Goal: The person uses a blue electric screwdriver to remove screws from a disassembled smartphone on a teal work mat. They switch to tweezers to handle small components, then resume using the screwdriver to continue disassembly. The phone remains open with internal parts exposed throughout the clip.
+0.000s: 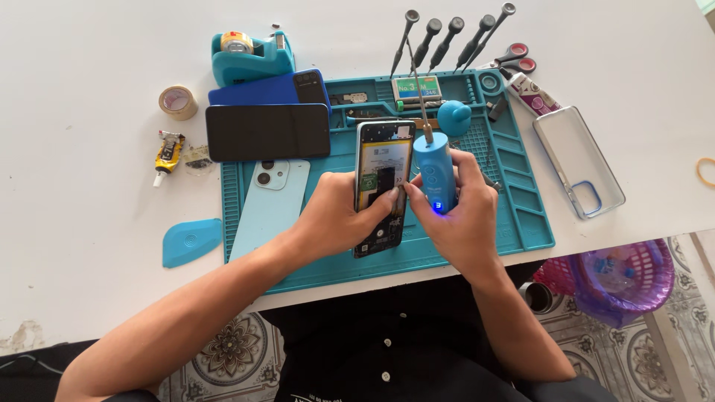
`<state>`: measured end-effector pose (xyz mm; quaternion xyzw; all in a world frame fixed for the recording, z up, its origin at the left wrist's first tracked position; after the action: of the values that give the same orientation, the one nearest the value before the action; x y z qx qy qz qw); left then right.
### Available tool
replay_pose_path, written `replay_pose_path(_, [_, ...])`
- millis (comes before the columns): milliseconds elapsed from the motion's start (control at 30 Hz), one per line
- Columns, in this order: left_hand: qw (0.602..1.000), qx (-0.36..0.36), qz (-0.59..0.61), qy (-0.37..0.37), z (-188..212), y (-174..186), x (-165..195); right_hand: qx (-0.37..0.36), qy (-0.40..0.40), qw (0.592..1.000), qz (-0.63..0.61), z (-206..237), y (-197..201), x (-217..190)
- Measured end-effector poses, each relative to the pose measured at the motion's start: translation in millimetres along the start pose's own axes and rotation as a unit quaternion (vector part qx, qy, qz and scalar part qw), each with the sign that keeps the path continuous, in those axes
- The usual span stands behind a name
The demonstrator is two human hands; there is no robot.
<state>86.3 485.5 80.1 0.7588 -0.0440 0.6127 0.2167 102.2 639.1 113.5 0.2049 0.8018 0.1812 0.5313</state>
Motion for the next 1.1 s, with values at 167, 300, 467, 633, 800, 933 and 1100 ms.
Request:
replay_pose_path(167, [0.999, 0.009, -0.021, -0.036, 0.5, 2.2, 8.5, 0.025, 0.052, 0.998, 0.028, 1.6, -0.8, -11.0])
replay_pose_path(300, [1.0, 0.012, -0.021, -0.018, 0.4, 2.5, 4.1, 0.027, 0.049, 0.996, 0.066, -0.7, -2.3, -10.0])
replay_pose_path(467, [1.0, 0.015, -0.014, 0.001, -1.1, 4.6, -2.6, -0.01, -0.037, 0.999, -0.023, -7.5, -2.3, 11.4])
replay_pose_path(633, [0.999, 0.01, -0.025, 0.018, -2.4, 3.2, -7.6, -0.021, -0.035, 0.998, -0.044, -8.1, 0.6, 11.2])
replay_pose_path(800, [1.0, 0.014, -0.016, -0.02, -1.6, 4.7, -0.1, -0.04, 0.037, 0.999, -0.001, -9.2, -6.3, -5.4])
replay_pose_path(933, [0.999, 0.011, -0.029, -0.008, -2.0, 4.0, -3.9, -0.028, 0.051, 0.996, 0.067, -8.4, -7.7, -10.9])
replay_pose_path(1100, [1.0, 0.022, -0.018, -0.008, -2.2, 5.3, -6.5, -0.03, 0.105, 0.991, 0.081, -7.8, -9.5, -25.9])
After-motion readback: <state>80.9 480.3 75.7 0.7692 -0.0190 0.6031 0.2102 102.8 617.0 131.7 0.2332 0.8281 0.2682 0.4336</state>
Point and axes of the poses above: each hand's wrist, its own z-axis away from the middle knuckle, its own y-axis out of the back of the hand, x = y × z, the point moved 10 cm from there along -z, towards the middle knuckle, and after that the axes turned 2 degrees about -x, right-handed, at the moved point
